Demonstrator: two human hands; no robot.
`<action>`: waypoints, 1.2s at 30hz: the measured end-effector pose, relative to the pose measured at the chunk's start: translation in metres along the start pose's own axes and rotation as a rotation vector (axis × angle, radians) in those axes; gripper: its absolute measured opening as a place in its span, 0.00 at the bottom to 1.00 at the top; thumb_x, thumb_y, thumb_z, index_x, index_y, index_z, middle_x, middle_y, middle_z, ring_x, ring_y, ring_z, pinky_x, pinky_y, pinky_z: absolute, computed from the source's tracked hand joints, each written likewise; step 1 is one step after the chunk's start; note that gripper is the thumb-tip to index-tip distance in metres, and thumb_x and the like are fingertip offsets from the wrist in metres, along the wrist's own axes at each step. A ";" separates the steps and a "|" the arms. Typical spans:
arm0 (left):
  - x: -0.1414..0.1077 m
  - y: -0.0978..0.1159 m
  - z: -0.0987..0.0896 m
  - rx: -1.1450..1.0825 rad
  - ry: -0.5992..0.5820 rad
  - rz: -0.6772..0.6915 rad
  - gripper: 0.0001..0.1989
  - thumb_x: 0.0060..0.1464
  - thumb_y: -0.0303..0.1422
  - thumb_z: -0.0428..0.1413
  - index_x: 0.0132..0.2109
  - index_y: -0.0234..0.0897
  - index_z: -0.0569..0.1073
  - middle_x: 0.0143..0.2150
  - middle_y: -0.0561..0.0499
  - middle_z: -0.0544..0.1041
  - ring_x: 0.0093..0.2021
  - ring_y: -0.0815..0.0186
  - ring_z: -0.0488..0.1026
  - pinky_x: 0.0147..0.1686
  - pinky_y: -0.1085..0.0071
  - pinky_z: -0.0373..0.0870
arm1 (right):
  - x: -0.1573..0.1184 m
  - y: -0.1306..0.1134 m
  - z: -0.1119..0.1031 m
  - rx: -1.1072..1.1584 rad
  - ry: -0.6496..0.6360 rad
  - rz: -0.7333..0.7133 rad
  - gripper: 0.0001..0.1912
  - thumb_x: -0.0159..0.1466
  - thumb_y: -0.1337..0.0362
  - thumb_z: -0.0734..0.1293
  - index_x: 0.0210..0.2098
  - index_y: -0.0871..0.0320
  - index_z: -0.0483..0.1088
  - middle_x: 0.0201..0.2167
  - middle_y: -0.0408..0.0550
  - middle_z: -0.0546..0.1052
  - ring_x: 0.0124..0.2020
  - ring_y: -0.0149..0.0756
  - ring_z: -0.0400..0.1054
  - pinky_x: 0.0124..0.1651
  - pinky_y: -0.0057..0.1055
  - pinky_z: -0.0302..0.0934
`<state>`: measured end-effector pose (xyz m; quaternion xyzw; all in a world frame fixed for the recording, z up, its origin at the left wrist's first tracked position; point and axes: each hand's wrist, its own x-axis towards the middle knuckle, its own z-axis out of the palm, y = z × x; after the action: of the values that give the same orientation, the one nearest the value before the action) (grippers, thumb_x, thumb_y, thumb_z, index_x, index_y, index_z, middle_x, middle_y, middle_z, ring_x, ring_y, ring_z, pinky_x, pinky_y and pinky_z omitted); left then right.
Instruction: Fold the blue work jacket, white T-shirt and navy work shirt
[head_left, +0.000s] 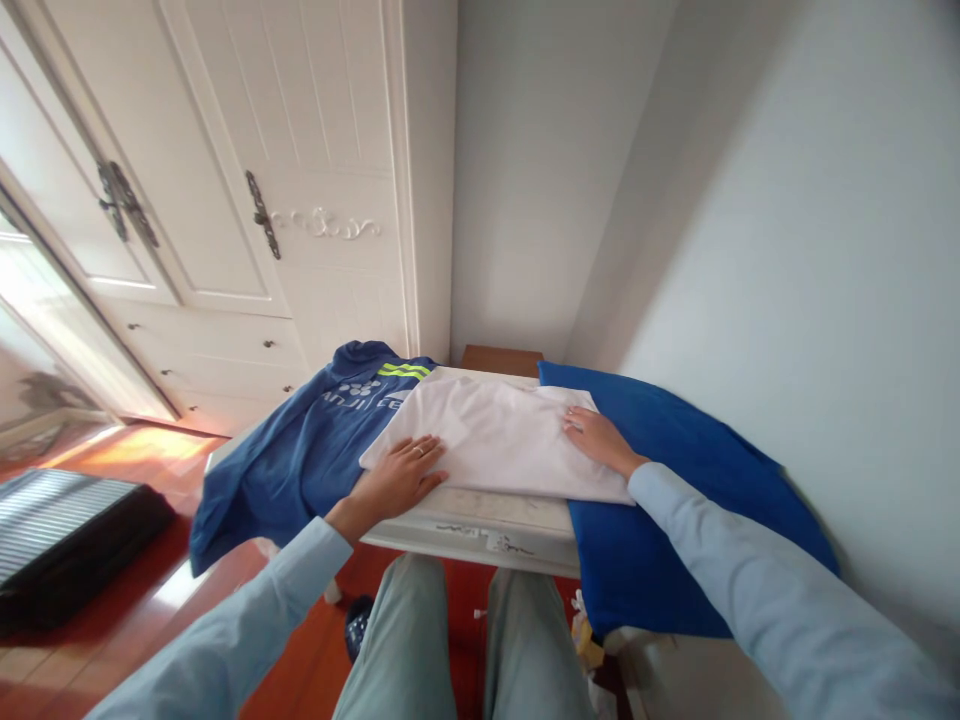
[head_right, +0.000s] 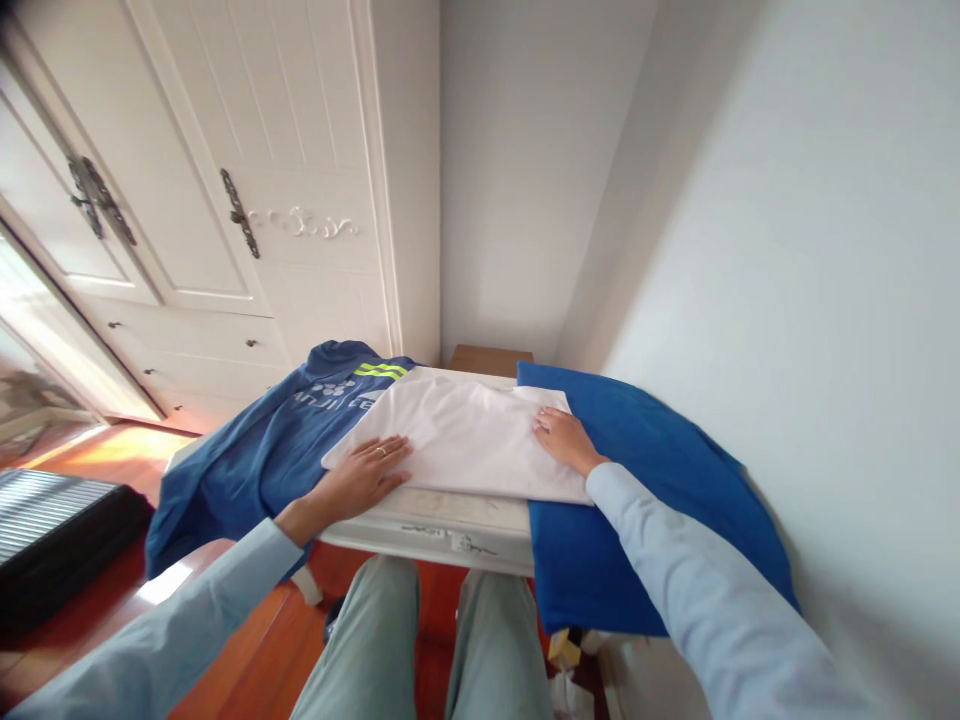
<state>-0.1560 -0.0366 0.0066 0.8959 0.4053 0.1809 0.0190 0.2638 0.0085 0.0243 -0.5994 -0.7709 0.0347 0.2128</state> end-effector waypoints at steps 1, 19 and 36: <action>-0.004 0.001 0.000 0.005 0.020 0.000 0.26 0.70 0.46 0.47 0.66 0.38 0.71 0.67 0.38 0.71 0.69 0.54 0.67 0.69 0.50 0.61 | 0.001 0.002 0.000 0.003 -0.013 -0.001 0.17 0.68 0.63 0.62 0.50 0.56 0.79 0.58 0.54 0.78 0.64 0.50 0.68 0.70 0.51 0.57; -0.050 0.025 0.029 0.103 0.449 0.032 0.19 0.68 0.42 0.51 0.57 0.38 0.77 0.62 0.39 0.78 0.64 0.49 0.73 0.66 0.47 0.65 | -0.124 -0.050 -0.044 0.144 -0.155 -0.333 0.22 0.71 0.56 0.64 0.62 0.53 0.72 0.67 0.53 0.70 0.70 0.46 0.61 0.74 0.51 0.51; -0.066 0.073 0.040 0.091 0.521 -0.289 0.23 0.68 0.42 0.50 0.63 0.35 0.69 0.67 0.33 0.71 0.71 0.43 0.63 0.70 0.40 0.55 | -0.080 -0.031 -0.061 1.114 -0.105 0.761 0.09 0.57 0.65 0.76 0.34 0.58 0.73 0.31 0.49 0.83 0.31 0.38 0.77 0.33 0.30 0.71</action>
<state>-0.1296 -0.1294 -0.0376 0.7523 0.5275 0.3818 -0.1003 0.2733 -0.0874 0.0667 -0.6275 -0.3824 0.5286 0.4250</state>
